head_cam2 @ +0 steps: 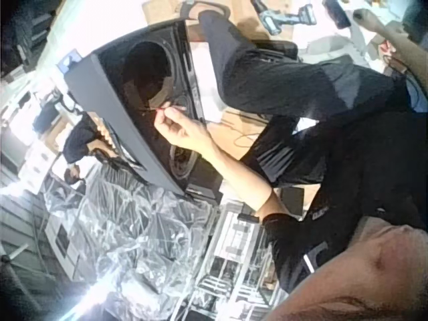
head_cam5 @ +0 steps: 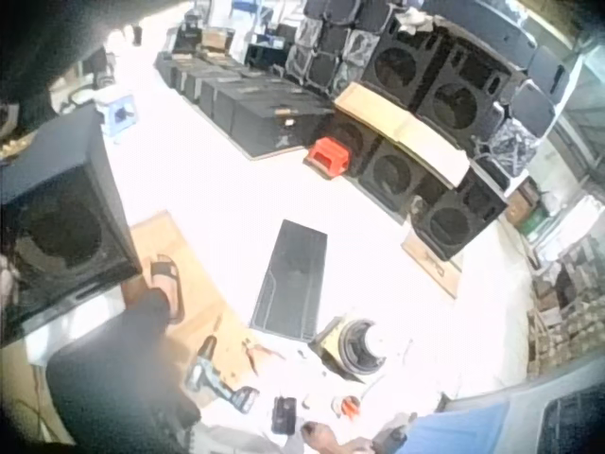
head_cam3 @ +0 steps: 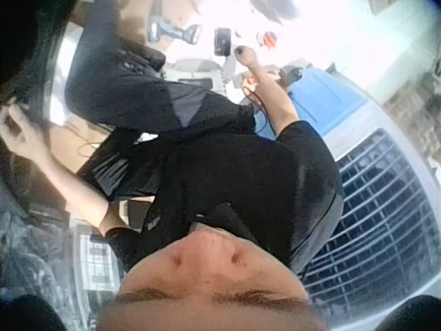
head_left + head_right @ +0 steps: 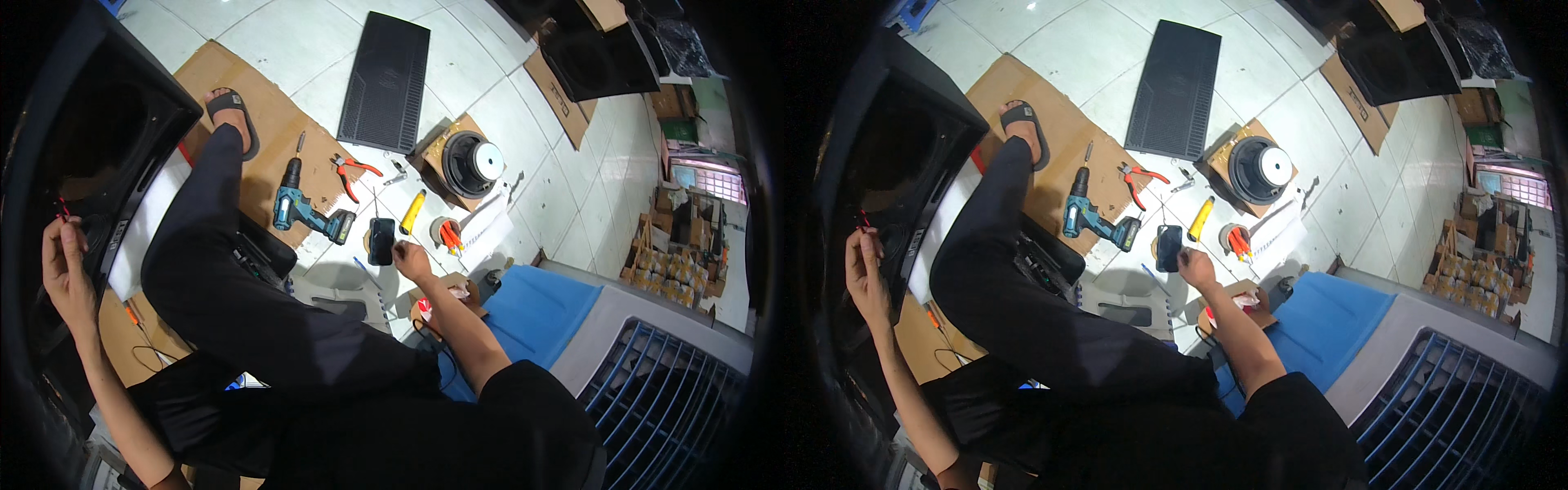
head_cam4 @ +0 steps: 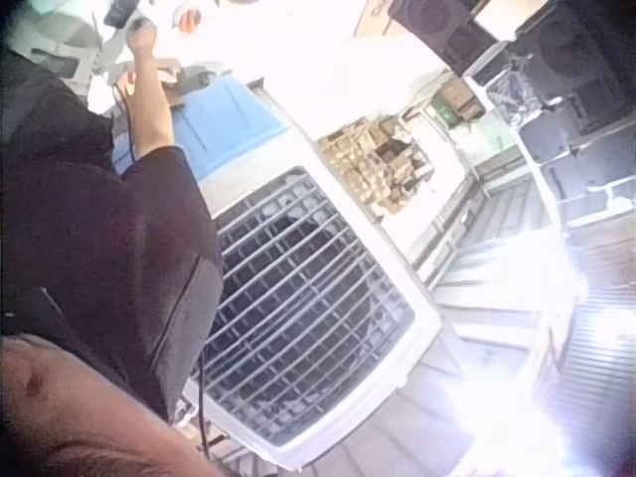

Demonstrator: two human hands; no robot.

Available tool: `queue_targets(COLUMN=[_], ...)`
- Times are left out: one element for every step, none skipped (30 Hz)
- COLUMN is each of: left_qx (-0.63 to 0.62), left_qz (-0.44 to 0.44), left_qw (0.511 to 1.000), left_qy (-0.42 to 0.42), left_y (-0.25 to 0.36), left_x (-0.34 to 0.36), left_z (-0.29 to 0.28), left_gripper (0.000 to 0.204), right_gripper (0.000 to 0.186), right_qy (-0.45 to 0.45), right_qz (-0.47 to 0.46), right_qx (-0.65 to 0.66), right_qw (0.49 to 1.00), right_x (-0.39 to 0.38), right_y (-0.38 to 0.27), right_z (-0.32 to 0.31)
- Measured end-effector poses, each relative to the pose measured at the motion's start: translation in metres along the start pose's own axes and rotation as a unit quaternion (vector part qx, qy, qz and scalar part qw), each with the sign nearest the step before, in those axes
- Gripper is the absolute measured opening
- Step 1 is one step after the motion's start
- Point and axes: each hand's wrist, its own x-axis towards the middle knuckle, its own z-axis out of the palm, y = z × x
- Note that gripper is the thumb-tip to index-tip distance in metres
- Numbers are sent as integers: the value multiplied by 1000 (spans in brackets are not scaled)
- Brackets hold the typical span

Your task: The person removes a speaker driver from a speaker cabinet using a power drill, then uses a soldering iron to work on the driver's wiring. The person handles the driver and cabinet throughout the process.

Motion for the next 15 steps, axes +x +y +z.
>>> queue_targets(left_qx=[-13, -18, -21, -17, -27, -32, -20, -8, -5, -24, -10, 7, 28, 27, 37], left_qz=[3, -2, -21, -41, -30, -16, -13, -10, -19, -41, -33, -27, -32, -15, -2], left_qw=[999, 1000, 1000, 999, 999, 999, 1000, 1000, 1000, 999, 999, 1000, 999, 999, 998], left_qy=[30, -2, 10, 30, 12, 18, 9, -1, -13, -1, -7, -8, -23, -35, -40], left_y=[6, 7, 15, 24, 22, 26, 32, 40, 46, 54, 56, 63, 71, 71, 66], left_x=[-2, -1, -2, -6, -8, -10, -9, -8, -6, -6, -9, -12, -10, -7, -8], left_z=[8, 8, 17, 20, 16, 20, 22, 23, 28, 37, 33, 23, 22, 23, 21], left_gripper=[22, 23, 23, 23, 24, 23, 24, 25, 28, 29, 29, 30, 31, 31, 30], right_gripper=[20, 19, 23, 30, 40, 51, 67, 73, 83, 92, 93, 92, 88, 88, 91], right_qy=[58, 118, 142, 163, 170, 178, 145, 94, 85, 74, 55, 36, 43, 44, 65], right_qz=[-46, -87, -93, -108, -102, -95, -94, -56, -39, -18, -11, -29, -25, -3, 28], right_qx=[32, 65, 49, 37, -6, -50, -75, -141, -183, -226, -231, -233, -234, -202, -158], right_qw=[997, 987, 984, 980, 980, 978, 982, 984, 979, 971, 971, 971, 971, 978, 985], right_x=[16, 32, 55, 84, 107, 126, 146, 158, 175, 187, 190, 190, 192, 196, 195], right_y=[-29, -51, -66, -88, -113, -132, -143, -150, -140, -127, -140, -157, -147, -134, -137], right_z=[1, 2, 2, 4, 5, 5, 5, 4, 8, 11, 14, 14, 11, 8, 9])
